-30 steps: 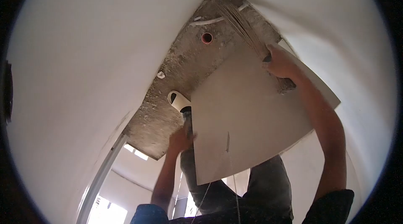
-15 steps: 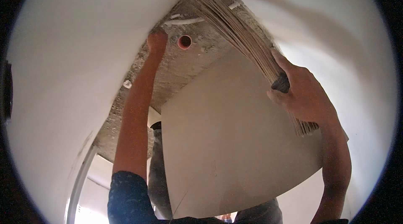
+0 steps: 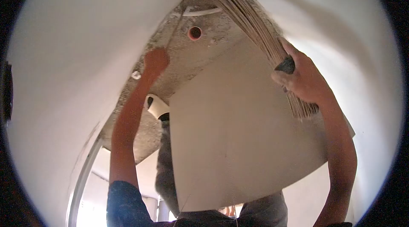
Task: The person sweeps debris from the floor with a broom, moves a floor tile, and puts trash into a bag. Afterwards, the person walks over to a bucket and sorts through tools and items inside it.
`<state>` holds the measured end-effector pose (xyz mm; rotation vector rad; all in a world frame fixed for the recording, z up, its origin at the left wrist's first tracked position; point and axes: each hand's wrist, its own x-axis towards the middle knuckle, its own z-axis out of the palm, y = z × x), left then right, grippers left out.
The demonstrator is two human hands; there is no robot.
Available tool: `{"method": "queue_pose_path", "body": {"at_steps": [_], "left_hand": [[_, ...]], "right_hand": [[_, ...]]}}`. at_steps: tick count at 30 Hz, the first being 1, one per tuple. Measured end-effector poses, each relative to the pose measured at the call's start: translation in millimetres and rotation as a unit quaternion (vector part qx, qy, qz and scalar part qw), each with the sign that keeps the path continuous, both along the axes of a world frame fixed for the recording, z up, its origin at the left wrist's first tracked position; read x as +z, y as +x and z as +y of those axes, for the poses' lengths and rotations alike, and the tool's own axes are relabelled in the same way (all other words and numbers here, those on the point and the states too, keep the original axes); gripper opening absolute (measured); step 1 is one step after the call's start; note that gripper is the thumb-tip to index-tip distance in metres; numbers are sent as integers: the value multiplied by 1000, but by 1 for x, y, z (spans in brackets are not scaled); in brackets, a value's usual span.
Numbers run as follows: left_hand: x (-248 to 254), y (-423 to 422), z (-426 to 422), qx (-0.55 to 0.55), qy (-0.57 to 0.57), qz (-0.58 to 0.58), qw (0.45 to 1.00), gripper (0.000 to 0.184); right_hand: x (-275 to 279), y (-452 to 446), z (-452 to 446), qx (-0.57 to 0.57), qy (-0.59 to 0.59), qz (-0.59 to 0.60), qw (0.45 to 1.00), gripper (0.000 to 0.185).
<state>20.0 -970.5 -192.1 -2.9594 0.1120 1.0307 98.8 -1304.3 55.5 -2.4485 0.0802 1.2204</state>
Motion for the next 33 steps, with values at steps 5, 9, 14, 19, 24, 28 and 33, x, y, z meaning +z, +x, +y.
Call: {"method": "queue_pose_path", "body": {"at_steps": [5, 9, 14, 19, 24, 28, 33], "left_hand": [[76, -159, 82, 98, -59, 25, 993, 18], [103, -320, 126, 345, -144, 94, 923, 24], [97, -461, 155, 366, -129, 57, 920, 26], [49, -497, 225, 455, 157, 230, 846, 30], [48, -548, 241, 498, 152, 257, 815, 32], [56, -507, 276, 846, 43, -41, 530, 57], [146, -353, 166, 488, -72, -86, 866, 66]], "right_hand": [[-31, -12, -22, -28, -18, 45, 998, 80], [-65, -26, -37, 18, 2, -65, 998, 77], [-64, -25, -24, 20, -15, -18, 1000, 82], [-81, -24, -28, -131, 109, 63, 983, 82], [-96, -36, -54, 43, 97, -82, 991, 77], [-67, -27, -31, -42, 69, 23, 996, 78], [-74, -32, -26, 16, 15, -121, 992, 76]]}}
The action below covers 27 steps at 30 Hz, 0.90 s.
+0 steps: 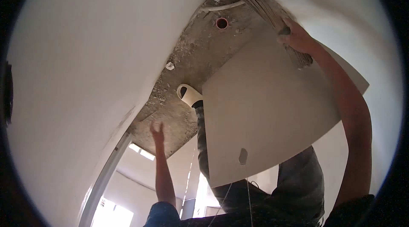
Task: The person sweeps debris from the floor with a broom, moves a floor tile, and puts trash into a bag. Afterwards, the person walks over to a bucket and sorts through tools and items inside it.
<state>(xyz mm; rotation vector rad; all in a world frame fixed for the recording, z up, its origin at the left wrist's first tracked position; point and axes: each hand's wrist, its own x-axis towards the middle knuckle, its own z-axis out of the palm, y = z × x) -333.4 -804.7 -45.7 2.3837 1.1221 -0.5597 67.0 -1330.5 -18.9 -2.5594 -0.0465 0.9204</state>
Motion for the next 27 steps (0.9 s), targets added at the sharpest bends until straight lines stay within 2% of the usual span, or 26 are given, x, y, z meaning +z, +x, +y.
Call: {"method": "queue_pose_path", "body": {"at_steps": [1, 2, 4, 5, 6, 7, 8, 9, 11, 13, 14, 15, 16, 17, 18, 19, 20, 21, 23, 24, 26, 27], "left_hand": [[47, 27, -39, -42, -141, -25, 989, 66], [103, 52, -80, -66, -278, 23, 958, 73], [184, 91, -166, -170, -426, 36, 888, 76], [214, 102, -205, -235, -456, 26, 858, 77], [236, 106, -238, -298, -457, 13, 838, 79], [248, 102, -268, -351, -409, 17, 842, 80], [245, 90, -289, -393, -332, 38, 857, 73], [241, 81, -298, -433, -253, 60, 863, 67], [203, 64, -294, -410, -255, 50, 874, 73], [195, 55, -292, -375, -255, 44, 890, 79], [196, 53, -293, -361, -250, 1, 899, 70], [196, 55, -295, -346, -245, -43, 905, 63], [197, 60, -296, -345, -246, -48, 905, 63], [201, 62, -297, -362, -232, -19, 903, 65], [205, 64, -298, -378, -218, 11, 900, 66], [208, 65, -298, -380, -221, 9, 898, 66], [212, 64, -298, -369, -234, 23, 899, 75], [209, 69, -298, -363, -246, 32, 898, 83], [198, 61, -299, -364, -234, 7, 902, 83], [200, 52, -301, -360, -220, -8, 907, 82], [203, 55, -301, -364, -220, 7, 905, 82], [202, 58, -302, -361, -217, 24, 907, 82]], "right_hand": [[-2, -1, 4, -16, 18, -5, 1000, 75], [-1, 1, 14, -20, 22, -5, 1000, 75], [7, 11, 42, -131, 79, 72, 986, 59], [-7, 12, 53, -54, 72, 50, 995, 62], [-22, 10, 73, -9, 40, 101, 994, 61], [-38, 7, 92, 41, 10, 151, 988, 60], [-53, 5, 112, 95, -16, 197, 976, 59], [-35, -10, 132, 91, 10, 182, 979, 59], [8, -29, 132, 81, 33, 161, 983, 59], [68, -25, 117, -20, 180, 249, 951, 56], [73, -29, 110, -18, 178, 244, 953, 56], [75, -34, 101, -45, 144, 152, 977, 55], [73, -36, 96, -72, 110, 59, 990, 57], [61, -23, 97, -71, 106, 58, 990, 57], [41, 5, 102, -55, 48, 163, 984, 63], [7, 7, 111, -34, 23, 216, 976, 61], [-27, 8, 120, -9, -2, 268, 963, 59], [-60, 7, 129, 18, 5, 263, 965, 54], [3, -30, 139, 94, 22, 144, 985, 52], [19, -50, 130, 91, 20, 151, 984, 52], [39, -60, 113, -63, 136, 31, 988, 47], [44, -41, 114, -61, 140, 28, 988, 47]]}}
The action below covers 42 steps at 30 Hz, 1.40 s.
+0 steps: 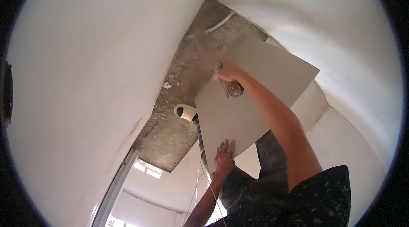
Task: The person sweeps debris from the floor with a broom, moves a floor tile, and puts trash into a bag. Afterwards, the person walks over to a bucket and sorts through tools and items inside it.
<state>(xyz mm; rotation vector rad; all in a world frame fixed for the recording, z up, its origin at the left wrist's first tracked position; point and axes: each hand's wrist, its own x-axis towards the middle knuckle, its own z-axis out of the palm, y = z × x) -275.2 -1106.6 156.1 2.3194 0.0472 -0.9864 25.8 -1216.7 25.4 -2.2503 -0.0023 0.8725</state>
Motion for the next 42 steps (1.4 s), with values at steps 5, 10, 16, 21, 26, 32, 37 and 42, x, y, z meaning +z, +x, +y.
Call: {"method": "queue_pose_path", "body": {"at_steps": [5, 10, 16, 21, 26, 32, 37, 42], "left_hand": [[-3, 1, -6, 8, 1, -31, 999, 71], [0, 4, -9, -11, 14, -8, 1000, 71], [-8, -2, -11, -24, 23, -5, 999, 72], [-18, -29, -11, 5, -18, -3, 1000, 72], [-3, -6, -15, 42, -11, 39, 998, 70], [-8, -9, -15, -82, 31, 53, 995, 79], [0, -5, -19, -69, 45, 19, 996, 69], [-18, -22, -26, -18, 43, 16, 999, 68]], "right_hand": [[-31, 53, 26, 103, -151, 235, 955, 69], [45, -5, -6, -62, 16, 150, 987, 61], [-96, 36, 3, -270, 149, 318, 897, 39], [-14, 35, 110, -176, 26, 240, 954, 35], [6, 13, 110, -46, 34, 269, 961, 43], [70, -62, 29, -110, -1, 118, 987, 64], [3, -33, 12, -262, -100, 215, 935, 77], [-17, -89, 81, -73, -128, 323, 935, 86]]}}
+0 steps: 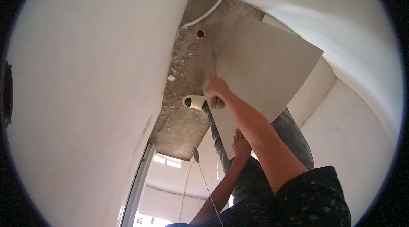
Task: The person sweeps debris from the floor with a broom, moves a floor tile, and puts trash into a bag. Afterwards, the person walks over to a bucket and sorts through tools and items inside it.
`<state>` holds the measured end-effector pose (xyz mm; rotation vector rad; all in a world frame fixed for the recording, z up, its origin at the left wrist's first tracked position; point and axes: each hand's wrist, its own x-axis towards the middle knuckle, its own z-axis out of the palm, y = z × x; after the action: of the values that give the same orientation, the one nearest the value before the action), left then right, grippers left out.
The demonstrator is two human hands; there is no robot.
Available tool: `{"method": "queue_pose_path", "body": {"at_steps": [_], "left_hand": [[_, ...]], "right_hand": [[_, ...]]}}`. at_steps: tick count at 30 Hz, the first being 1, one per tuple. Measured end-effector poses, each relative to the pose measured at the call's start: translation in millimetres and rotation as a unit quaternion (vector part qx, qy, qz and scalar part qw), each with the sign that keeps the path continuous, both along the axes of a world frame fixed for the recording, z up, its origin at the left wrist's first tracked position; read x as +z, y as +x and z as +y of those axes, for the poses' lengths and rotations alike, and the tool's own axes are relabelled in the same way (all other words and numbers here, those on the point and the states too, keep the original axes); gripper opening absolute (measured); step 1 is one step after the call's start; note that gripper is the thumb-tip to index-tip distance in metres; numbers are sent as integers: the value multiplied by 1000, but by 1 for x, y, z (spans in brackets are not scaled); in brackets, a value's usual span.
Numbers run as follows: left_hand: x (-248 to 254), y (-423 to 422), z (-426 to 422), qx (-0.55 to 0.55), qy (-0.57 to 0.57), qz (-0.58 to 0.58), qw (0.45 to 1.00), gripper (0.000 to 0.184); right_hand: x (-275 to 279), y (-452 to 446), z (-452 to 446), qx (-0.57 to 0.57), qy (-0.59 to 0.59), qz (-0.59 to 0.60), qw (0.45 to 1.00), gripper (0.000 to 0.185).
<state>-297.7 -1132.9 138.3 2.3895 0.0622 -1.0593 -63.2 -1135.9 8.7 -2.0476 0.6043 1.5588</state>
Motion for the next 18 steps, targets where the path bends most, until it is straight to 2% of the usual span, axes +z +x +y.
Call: {"method": "queue_pose_path", "body": {"at_steps": [3, 5, 7, 9, 12, 14, 15, 16, 17, 18], "left_hand": [[5, 7, 2, -7, -13, 29, 999, 65], [-3, 10, 4, -25, -12, 52, 998, 69], [4, 2, 5, -42, -10, 94, 995, 72], [8, 14, 3, -78, 23, 29, 996, 76], [6, 14, 1, -46, 8, 50, 998, 79], [-3, 15, 1, -69, 13, 42, 997, 80], [-4, 12, 0, -66, 15, 31, 997, 80], [0, 7, 0, -64, 16, 23, 998, 81], [4, 10, 1, -63, 15, 22, 998, 81], [7, 17, 3, -59, 9, 23, 998, 81]], "right_hand": [[33, -31, -14, 83, 137, 55, 985, 91], [60, -49, -29, 53, 123, -34, 990, 78], [86, -35, -40, -43, 15, -68, 997, 76], [72, -3, -48, -104, -73, -102, 987, 72], [0, 17, -47, -155, -58, -119, 979, 69], [-22, 16, -27, 67, -30, -190, 979, 55], [-8, 13, -35, 68, -33, -187, 979, 55], [22, 9, -48, -108, 119, -92, 983, 49], [52, 14, -56, -276, 266, 4, 923, 43], [77, 23, -60, -272, 270, 1, 924, 43]]}}
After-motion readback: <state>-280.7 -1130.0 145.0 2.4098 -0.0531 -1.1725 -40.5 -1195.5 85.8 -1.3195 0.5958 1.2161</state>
